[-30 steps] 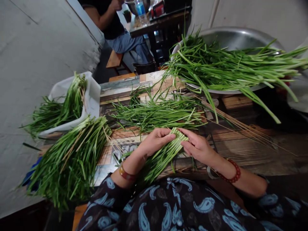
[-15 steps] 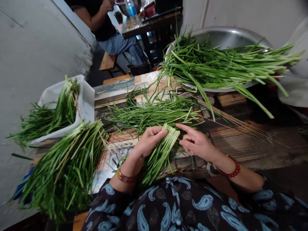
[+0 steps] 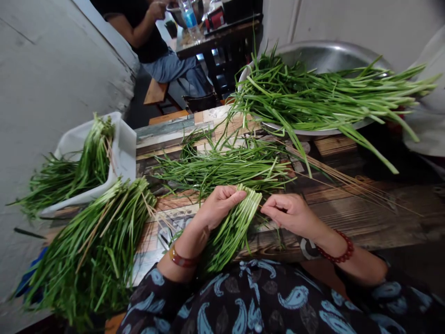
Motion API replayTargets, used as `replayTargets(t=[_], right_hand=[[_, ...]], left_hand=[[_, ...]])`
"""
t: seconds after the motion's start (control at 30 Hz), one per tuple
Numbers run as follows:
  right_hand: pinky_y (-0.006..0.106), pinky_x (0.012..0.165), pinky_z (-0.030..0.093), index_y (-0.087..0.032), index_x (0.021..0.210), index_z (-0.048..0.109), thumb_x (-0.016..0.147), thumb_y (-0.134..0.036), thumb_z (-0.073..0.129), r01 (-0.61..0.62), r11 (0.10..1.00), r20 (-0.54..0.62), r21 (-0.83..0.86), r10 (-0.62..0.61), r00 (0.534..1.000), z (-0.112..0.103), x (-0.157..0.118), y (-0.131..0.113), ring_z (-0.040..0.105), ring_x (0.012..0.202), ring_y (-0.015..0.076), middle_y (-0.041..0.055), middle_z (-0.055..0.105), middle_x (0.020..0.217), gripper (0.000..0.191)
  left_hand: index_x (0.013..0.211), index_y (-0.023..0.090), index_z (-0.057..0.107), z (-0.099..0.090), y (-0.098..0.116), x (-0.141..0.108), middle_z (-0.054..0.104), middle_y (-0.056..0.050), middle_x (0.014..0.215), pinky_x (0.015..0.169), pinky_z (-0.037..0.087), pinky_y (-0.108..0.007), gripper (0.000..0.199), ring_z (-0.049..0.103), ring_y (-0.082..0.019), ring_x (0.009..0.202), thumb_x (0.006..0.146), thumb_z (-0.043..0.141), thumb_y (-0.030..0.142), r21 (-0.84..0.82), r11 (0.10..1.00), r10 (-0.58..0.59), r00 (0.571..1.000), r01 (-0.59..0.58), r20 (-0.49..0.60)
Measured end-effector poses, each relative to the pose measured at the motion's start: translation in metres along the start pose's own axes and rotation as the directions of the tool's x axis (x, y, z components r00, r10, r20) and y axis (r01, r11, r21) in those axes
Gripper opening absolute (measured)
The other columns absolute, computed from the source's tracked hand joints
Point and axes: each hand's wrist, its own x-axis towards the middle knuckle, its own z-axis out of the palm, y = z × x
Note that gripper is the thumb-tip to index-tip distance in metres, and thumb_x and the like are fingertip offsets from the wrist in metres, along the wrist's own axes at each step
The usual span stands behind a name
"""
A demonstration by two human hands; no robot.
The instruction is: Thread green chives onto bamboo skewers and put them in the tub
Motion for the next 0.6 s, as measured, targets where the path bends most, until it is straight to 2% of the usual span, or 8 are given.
replayTargets(t=[0.17,0.4,0.5,0.6], right_hand=[[0.021,0.049,0.036,-0.017,0.066,0.063,0.089,-0.027,0.058,0.014,0.999,-0.016,-0.029,-0.015,1.000,-0.0001,0.0001,0.0004,0.046,0.045,0.0079,-0.0039,0.055,0.049,0.025],[0.022,0.049,0.036,-0.018,0.064,0.061,0.090,-0.030,0.057,0.015,1.000,-0.009,-0.021,-0.015,1.000,0.0009,0.0004,-0.0004,0.046,0.046,0.0086,-0.0031,0.055,0.048,0.028],[0.021,0.049,0.036,-0.018,0.065,0.061,0.089,-0.030,0.058,0.006,1.000,-0.012,-0.010,-0.007,1.000,0.0009,0.0003,-0.0001,0.046,0.046,0.0082,-0.0031,0.056,0.049,0.027],[0.021,0.046,0.036,-0.018,0.065,0.060,0.089,-0.030,0.058,-0.050,0.998,0.011,0.034,0.049,0.999,0.0005,-0.0003,0.0000,0.046,0.044,0.0075,-0.0034,0.056,0.048,0.027]], left_hand=[[0.063,0.012,0.064,0.0027,0.0004,0.0002,0.061,-0.003,0.057,0.050,0.041,-0.021,0.046,0.055,-0.011,0.054,0.076,0.074,0.055,0.018,1.000,-0.016,1.000,0.017,-0.025],[0.059,0.012,0.063,0.0049,-0.0045,0.0007,0.059,-0.002,0.055,0.049,0.039,-0.021,0.048,0.055,-0.012,0.053,0.075,0.074,0.056,0.064,0.998,-0.023,1.000,0.023,-0.008],[0.063,0.012,0.064,0.0042,-0.0059,-0.0008,0.059,-0.002,0.055,0.052,0.043,-0.023,0.050,0.056,-0.013,0.054,0.076,0.071,0.060,0.009,0.998,-0.056,0.998,0.056,0.018],[0.069,0.012,0.065,-0.0014,-0.0065,-0.0034,0.061,-0.002,0.060,0.057,0.046,-0.023,0.053,0.056,-0.012,0.056,0.079,0.065,0.064,-0.071,0.997,-0.029,1.000,0.030,0.009]])
